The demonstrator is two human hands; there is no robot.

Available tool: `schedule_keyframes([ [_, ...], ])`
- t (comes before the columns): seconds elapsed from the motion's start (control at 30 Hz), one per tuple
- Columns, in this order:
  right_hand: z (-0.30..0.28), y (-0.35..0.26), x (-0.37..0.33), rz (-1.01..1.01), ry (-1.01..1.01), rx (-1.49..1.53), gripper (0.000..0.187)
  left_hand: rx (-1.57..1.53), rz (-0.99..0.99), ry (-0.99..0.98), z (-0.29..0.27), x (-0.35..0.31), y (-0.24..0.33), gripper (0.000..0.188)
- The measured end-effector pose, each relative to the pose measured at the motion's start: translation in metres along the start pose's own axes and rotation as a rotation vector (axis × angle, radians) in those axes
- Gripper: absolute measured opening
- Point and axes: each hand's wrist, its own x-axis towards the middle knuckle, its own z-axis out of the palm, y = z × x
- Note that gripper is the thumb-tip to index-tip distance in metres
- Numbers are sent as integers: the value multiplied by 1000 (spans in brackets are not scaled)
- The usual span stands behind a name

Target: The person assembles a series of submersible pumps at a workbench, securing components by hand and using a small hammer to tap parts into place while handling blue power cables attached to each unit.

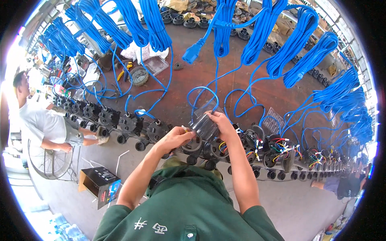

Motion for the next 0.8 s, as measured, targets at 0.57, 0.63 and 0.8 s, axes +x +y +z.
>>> schedule_keyframes([
  [0.57, 23, 36, -13, -319, 368, -708, 21, 1060, 533, 652, 45, 16, -81, 50],
  [0.63, 39, 34, -17, -360, 400, -859, 22, 1055, 505, 651, 45, 17, -83, 40],
  [0.8, 48, 30, -23, -436, 422, -1103, 21, 960, 410, 543, 59, 11, -90, 29],
])
